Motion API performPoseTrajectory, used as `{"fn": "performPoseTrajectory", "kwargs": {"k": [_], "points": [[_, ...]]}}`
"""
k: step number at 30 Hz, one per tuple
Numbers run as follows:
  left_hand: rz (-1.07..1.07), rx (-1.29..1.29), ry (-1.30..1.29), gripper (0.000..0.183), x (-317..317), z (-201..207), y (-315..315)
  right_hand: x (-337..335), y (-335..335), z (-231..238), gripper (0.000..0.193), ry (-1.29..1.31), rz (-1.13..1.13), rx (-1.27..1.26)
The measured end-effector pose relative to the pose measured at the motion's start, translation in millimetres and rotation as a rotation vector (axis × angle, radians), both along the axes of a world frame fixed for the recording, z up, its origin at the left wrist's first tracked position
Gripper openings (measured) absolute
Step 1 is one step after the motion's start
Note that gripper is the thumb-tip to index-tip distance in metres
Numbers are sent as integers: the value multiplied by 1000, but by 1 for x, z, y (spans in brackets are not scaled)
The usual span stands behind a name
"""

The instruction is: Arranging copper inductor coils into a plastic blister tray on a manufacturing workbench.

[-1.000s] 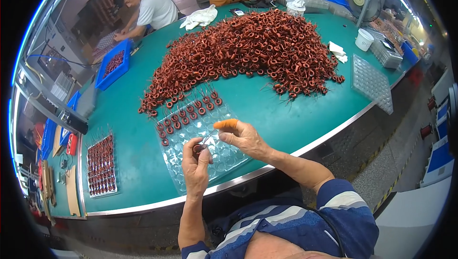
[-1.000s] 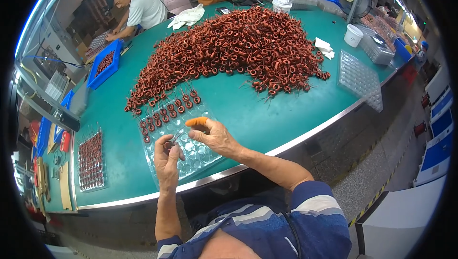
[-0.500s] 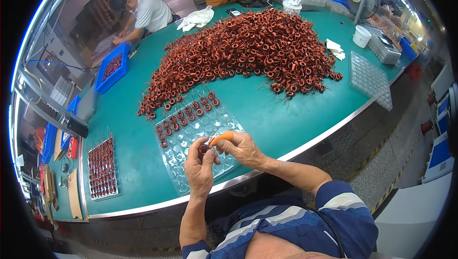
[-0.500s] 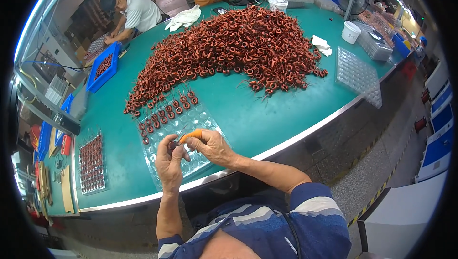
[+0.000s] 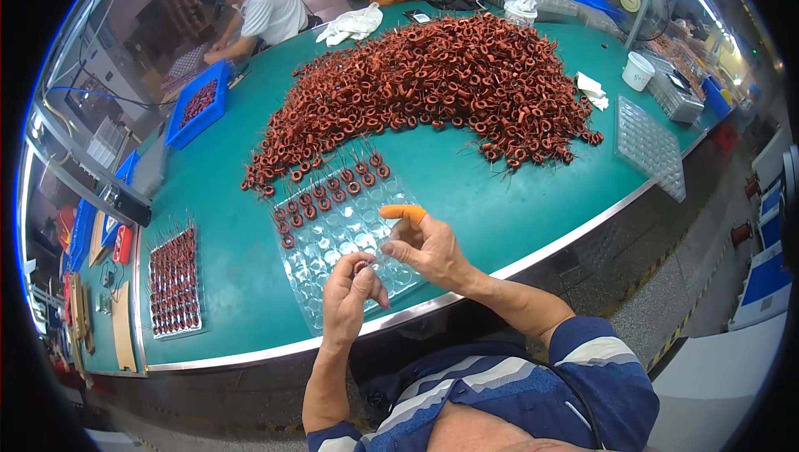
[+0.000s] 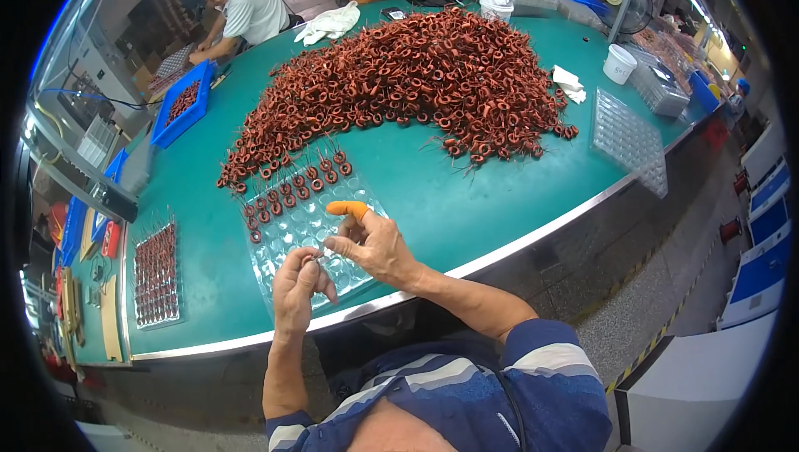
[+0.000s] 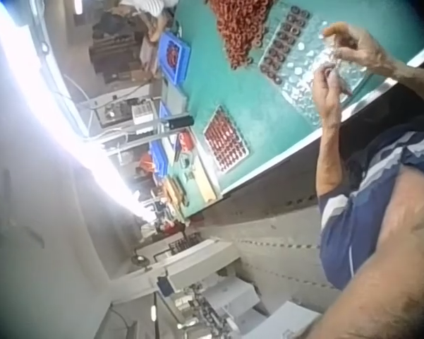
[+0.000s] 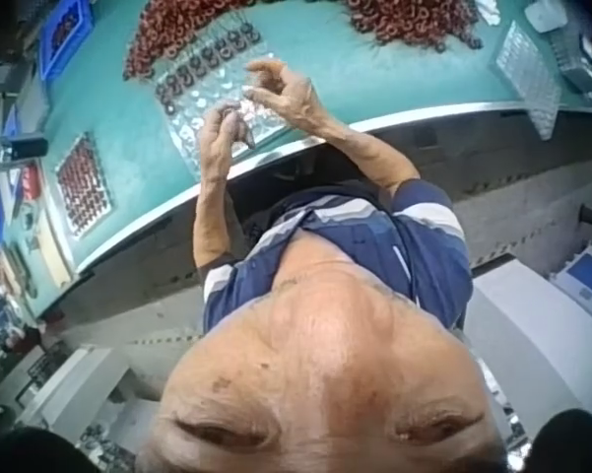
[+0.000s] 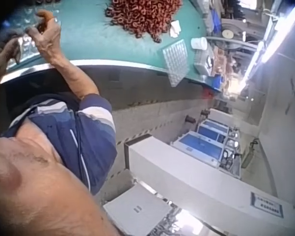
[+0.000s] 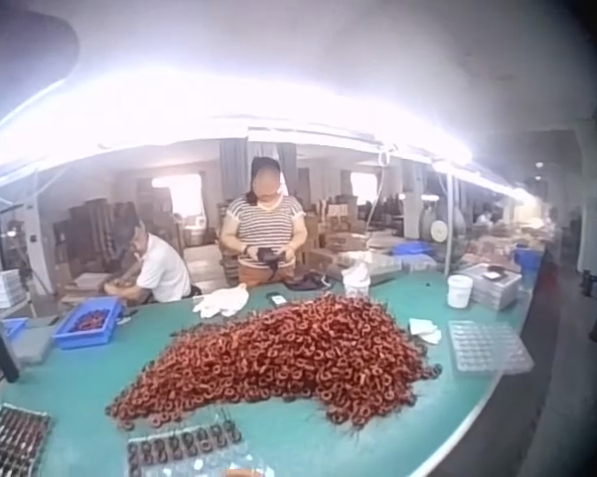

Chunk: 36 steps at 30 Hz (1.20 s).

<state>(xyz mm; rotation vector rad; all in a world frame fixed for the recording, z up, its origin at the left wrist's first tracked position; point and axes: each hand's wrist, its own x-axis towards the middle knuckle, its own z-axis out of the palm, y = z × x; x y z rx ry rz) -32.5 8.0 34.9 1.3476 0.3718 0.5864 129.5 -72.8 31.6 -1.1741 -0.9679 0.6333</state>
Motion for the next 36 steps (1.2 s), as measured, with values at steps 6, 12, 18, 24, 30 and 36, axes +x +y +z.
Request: {"fn": "performPoseTrajectory", "kwargs": {"k": [6, 12, 18, 24, 30, 36], "points": [[-68, 169, 106, 37, -7, -14, 8, 3, -3, 1, 29, 259, 260, -134], [49, 422, 132, 29, -3, -8, -3, 7, -5, 2, 28, 401, 296, -220], [52, 31, -128, 23, 4, 1, -9, -5, -14, 11, 23, 195, 221, -14], [104, -133, -200, 22, 16, 4, -14, 1, -9, 13, 22, 218, 214, -32], [190, 309, -82, 23, 14, 1, 0, 5, -13, -6, 31, 291, 124, -91], [222, 962, 148, 22, 20, 16, 5, -3, -12, -9, 32, 346, 253, -145]]}}
